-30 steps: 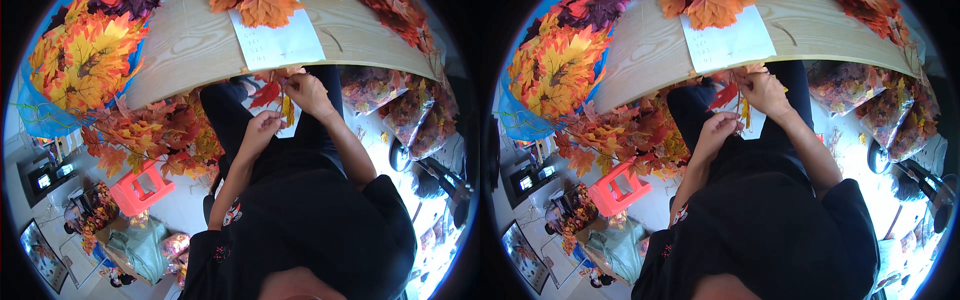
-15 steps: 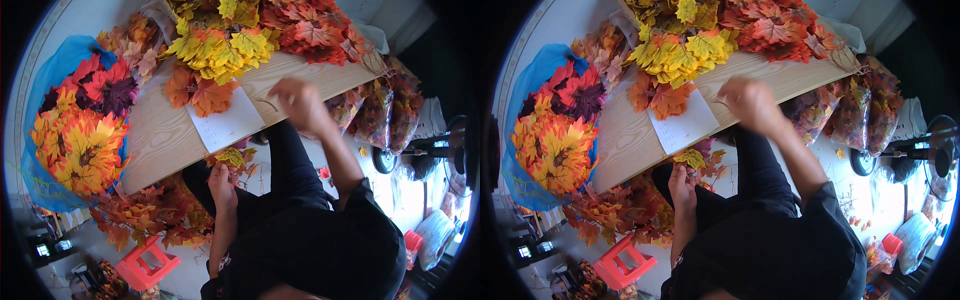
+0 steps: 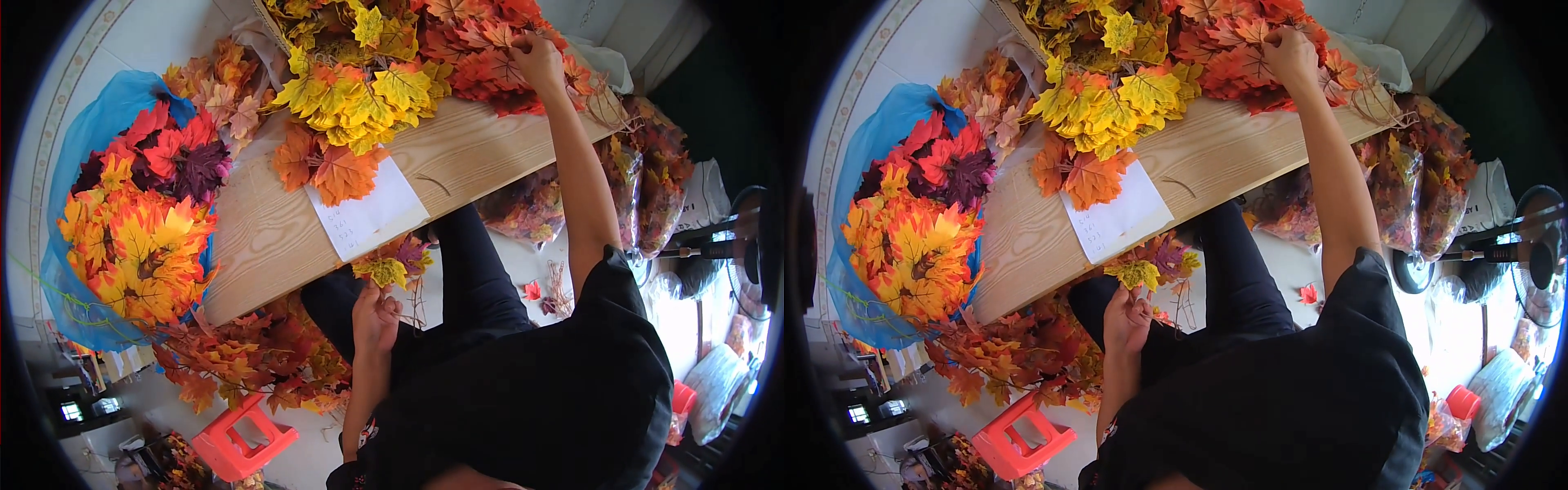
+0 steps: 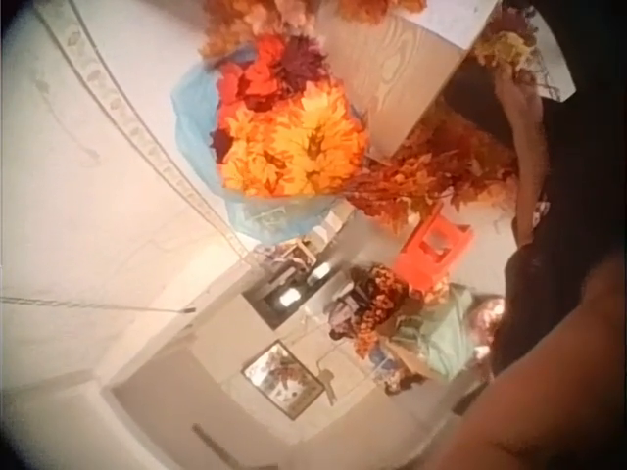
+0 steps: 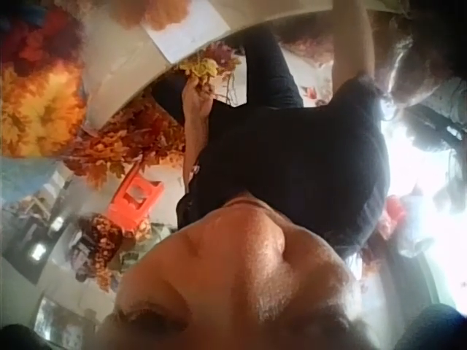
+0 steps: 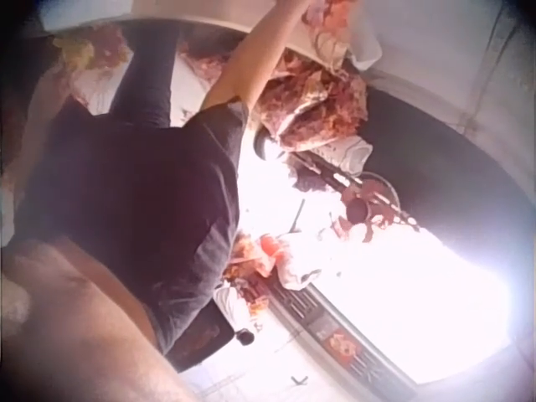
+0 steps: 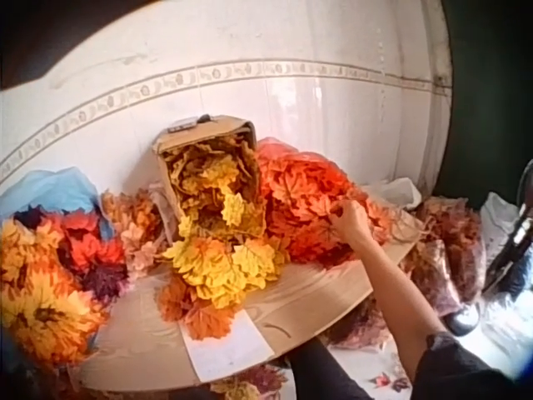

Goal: The person assembles artificial maple leaves onto plastic vine stems by hand to create decorative garlands.

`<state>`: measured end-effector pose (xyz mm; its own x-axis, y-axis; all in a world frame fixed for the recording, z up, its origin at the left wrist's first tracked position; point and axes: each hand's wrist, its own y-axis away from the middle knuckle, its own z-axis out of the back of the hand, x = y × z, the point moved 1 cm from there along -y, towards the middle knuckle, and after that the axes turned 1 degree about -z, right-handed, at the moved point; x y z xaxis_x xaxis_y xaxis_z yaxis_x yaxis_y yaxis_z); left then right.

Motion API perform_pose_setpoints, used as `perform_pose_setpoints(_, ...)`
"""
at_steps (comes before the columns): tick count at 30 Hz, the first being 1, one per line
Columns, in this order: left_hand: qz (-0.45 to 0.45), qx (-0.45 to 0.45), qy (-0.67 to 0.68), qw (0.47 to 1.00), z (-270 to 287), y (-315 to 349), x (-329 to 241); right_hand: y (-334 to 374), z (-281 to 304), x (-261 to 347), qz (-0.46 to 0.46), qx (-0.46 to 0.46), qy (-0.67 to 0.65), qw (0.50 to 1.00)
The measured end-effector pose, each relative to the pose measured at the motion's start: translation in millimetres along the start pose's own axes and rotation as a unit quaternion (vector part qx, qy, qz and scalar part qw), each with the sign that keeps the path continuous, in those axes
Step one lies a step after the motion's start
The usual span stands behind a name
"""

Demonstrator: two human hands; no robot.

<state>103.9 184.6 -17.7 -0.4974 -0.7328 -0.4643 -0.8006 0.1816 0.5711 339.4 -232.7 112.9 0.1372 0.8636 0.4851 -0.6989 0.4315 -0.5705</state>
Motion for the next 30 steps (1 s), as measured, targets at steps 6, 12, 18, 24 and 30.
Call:
perform_pose_setpoints(6,0.002,-0.012,-0.003,1.0,-5,0,3,-17,4,-23,-0.088,0.069,-0.081,0.99)
perform_pose_setpoints(12,0.027,-0.004,-0.02,0.999,2,0,3,-22,10,-31,-0.223,0.153,-0.362,0.892)
perform_pose_setpoints(18,0.061,-0.009,0.032,0.998,6,4,-3,-7,22,13,-0.086,-0.036,-0.251,0.963)
perform_pose_setpoints(24,0.037,0.037,0.074,0.996,14,-23,-6,126,112,146,0.158,0.237,-0.185,0.94)
perform_pose_setpoints(30,-0.017,-0.025,-0.029,0.999,-7,-7,-9,276,47,163,0.279,0.538,-0.235,0.76)
